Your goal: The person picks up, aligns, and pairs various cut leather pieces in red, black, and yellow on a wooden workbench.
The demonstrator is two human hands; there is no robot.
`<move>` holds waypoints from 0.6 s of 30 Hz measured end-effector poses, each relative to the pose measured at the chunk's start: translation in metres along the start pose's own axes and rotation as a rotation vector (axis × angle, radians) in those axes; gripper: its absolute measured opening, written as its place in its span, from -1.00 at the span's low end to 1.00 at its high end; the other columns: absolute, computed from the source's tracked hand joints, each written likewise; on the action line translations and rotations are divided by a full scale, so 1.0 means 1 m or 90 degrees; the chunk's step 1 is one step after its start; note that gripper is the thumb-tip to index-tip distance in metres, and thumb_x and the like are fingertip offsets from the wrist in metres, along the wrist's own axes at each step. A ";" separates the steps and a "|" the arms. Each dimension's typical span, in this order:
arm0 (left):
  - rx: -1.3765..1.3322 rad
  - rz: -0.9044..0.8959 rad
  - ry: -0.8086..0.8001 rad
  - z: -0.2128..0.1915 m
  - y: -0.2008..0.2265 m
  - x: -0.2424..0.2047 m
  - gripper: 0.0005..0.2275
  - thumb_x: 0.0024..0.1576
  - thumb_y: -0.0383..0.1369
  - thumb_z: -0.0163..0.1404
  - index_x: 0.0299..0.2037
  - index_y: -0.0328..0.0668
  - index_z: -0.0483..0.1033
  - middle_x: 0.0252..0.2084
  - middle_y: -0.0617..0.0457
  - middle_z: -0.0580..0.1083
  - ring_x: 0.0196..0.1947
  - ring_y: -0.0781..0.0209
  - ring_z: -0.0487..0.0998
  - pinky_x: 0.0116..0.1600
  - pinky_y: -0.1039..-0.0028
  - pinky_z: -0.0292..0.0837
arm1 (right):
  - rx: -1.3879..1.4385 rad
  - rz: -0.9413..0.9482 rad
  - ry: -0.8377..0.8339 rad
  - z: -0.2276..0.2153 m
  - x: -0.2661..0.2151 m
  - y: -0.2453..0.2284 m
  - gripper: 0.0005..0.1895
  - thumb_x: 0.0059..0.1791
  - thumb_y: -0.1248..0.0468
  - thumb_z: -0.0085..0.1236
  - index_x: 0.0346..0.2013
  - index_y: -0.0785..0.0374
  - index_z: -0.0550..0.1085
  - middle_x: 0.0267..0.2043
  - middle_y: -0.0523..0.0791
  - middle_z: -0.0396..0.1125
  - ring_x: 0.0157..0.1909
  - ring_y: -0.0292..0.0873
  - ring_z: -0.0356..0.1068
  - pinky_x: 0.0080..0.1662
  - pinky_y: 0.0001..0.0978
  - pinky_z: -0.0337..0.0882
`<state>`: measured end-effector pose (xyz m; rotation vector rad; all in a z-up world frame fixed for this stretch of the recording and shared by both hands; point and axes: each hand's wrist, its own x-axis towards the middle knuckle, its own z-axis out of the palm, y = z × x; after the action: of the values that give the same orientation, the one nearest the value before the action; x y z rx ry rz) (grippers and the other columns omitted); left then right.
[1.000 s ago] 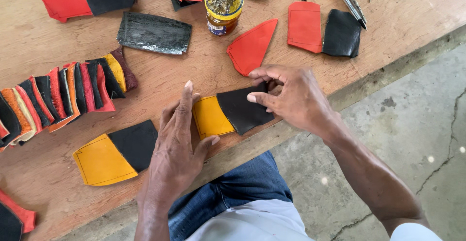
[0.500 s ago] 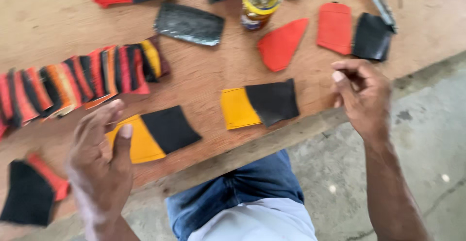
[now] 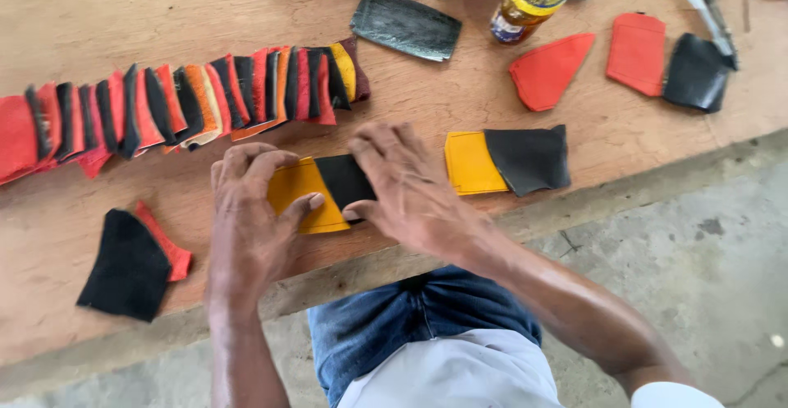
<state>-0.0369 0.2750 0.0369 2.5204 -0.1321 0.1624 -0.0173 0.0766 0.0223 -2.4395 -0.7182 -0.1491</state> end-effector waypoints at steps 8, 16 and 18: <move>-0.603 -0.153 -0.027 0.014 -0.019 -0.004 -0.71 -0.05 -0.61 0.29 -0.13 -0.32 0.55 -0.20 0.00 0.60 -0.23 0.32 0.61 -0.11 0.53 0.58 | 0.369 0.179 -0.049 -0.007 -0.009 0.001 -0.55 -0.15 0.24 0.42 -0.08 0.25 0.39 -0.15 -0.12 0.46 -0.06 -0.22 0.49 0.00 -0.29 0.47; -1.023 -0.229 -0.073 0.040 -0.015 -0.023 -0.77 0.14 -0.56 0.12 -0.02 -0.39 0.44 -0.14 -0.16 0.61 -0.12 0.05 0.68 0.00 0.27 0.66 | 0.711 0.227 0.104 -0.011 -0.028 0.033 -0.75 -0.05 0.31 0.35 -0.10 0.28 0.55 -0.20 -0.22 0.49 -0.18 -0.38 0.47 -0.09 -0.49 0.56; -1.024 -0.232 -0.036 0.037 -0.013 -0.027 -0.70 0.12 -0.57 0.13 0.06 -0.37 0.41 -0.13 -0.17 0.59 -0.10 0.02 0.68 0.02 0.26 0.66 | 0.692 0.243 0.120 -0.021 -0.028 0.038 -0.75 -0.03 0.29 0.34 -0.09 0.28 0.56 -0.21 -0.21 0.50 -0.20 -0.39 0.47 -0.11 -0.49 0.57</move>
<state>-0.0588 0.2662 -0.0044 0.9098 0.1431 -0.1388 -0.0197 0.0260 0.0130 -1.4377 -0.1371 0.1371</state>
